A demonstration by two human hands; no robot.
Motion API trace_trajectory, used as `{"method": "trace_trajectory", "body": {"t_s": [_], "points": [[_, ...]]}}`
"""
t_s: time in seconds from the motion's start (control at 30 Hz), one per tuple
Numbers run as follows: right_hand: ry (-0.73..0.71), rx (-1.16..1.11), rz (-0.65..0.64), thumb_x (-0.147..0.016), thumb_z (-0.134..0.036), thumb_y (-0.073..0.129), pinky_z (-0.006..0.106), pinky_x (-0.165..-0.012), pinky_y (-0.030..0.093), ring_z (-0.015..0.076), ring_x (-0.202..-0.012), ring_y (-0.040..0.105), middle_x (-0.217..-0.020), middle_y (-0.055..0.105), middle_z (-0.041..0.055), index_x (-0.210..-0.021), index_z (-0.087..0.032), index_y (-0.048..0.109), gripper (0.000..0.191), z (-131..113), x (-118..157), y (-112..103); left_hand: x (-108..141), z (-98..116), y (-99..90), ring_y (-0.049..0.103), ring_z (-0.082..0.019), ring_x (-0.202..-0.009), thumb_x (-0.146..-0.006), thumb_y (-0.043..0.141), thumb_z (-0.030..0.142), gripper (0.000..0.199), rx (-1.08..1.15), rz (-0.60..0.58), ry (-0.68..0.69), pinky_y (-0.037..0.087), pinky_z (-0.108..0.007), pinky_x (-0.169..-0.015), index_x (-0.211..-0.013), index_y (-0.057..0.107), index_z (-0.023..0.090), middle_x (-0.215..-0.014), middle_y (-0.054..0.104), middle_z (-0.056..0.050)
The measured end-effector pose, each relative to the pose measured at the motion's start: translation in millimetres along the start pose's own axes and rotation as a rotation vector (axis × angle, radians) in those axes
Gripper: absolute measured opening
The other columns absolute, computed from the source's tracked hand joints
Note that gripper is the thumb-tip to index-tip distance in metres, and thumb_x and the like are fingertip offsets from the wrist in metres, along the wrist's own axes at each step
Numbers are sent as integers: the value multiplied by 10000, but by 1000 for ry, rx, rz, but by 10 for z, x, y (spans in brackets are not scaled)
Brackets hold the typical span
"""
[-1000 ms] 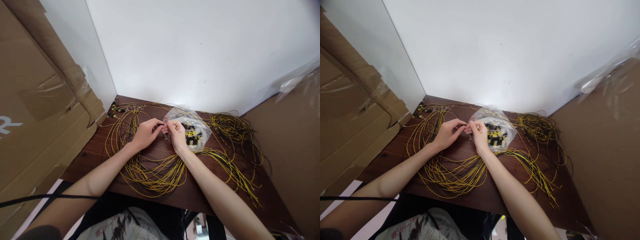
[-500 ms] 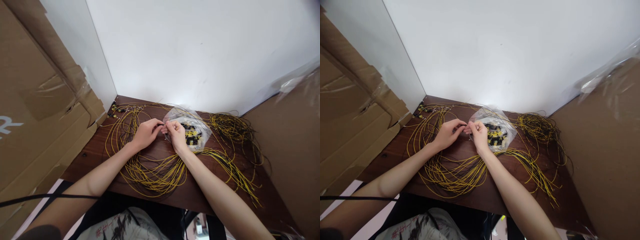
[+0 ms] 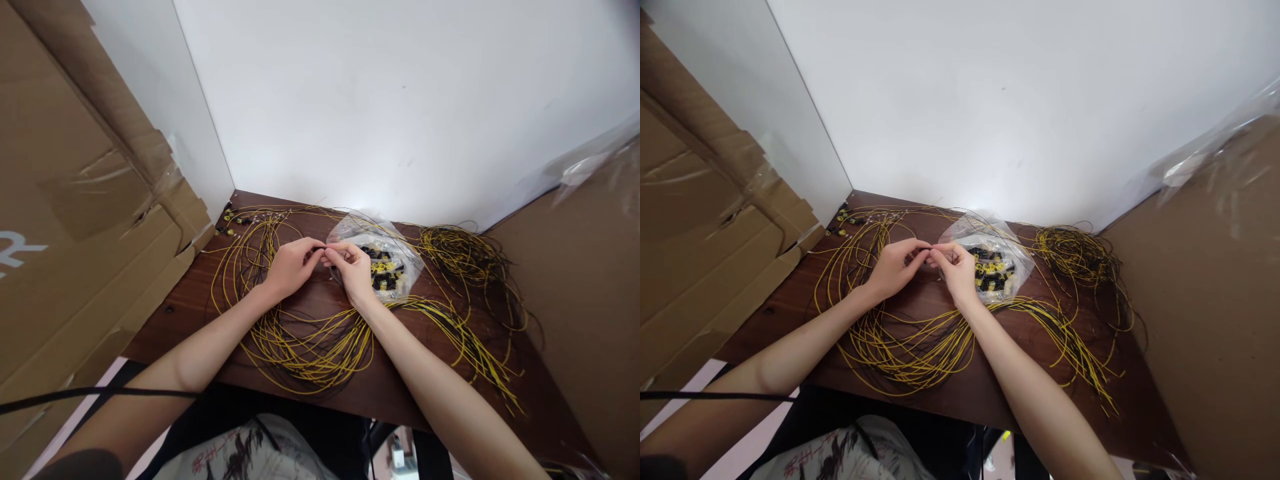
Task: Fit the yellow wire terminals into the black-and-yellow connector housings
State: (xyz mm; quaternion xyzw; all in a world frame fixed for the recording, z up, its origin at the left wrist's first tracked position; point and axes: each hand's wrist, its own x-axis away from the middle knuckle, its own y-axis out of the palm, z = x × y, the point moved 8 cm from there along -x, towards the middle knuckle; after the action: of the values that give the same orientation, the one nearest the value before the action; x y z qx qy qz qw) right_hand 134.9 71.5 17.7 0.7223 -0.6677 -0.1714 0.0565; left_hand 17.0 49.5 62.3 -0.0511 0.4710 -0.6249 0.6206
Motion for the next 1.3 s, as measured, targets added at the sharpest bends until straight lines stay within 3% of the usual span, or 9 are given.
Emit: {"method": "trace_trajectory", "body": {"t_s": [0.4,0.77,1.3], "points": [[68,-134,6,-662,-412,712,258,-553,538,123,-552,627,-624,639,-22,-778,-196,495,328,84,-16,18,-10,37,1,607,-150,-727,-871,471,254,202,-11,-11,29,461,-256,-636,-965,623,160,-834,664,-50],[25,-60,-22,-670,-352,714,244,-531,531,109,-508,605,-596,624,-34,-750,-175,570,242,14,1,50,-3,-3,1,571,-128,-639,-863,490,303,207,7,-17,-18,447,-241,-605,-919,635,166,-774,656,-29],[58,-162,-24,-707,-442,672,237,-513,513,120,-530,612,-584,623,-29,-757,-190,467,328,70,-4,59,-38,21,0,592,-144,-684,-873,470,295,209,-4,-53,-27,436,-246,-628,-895,630,163,-799,673,-35]]}}
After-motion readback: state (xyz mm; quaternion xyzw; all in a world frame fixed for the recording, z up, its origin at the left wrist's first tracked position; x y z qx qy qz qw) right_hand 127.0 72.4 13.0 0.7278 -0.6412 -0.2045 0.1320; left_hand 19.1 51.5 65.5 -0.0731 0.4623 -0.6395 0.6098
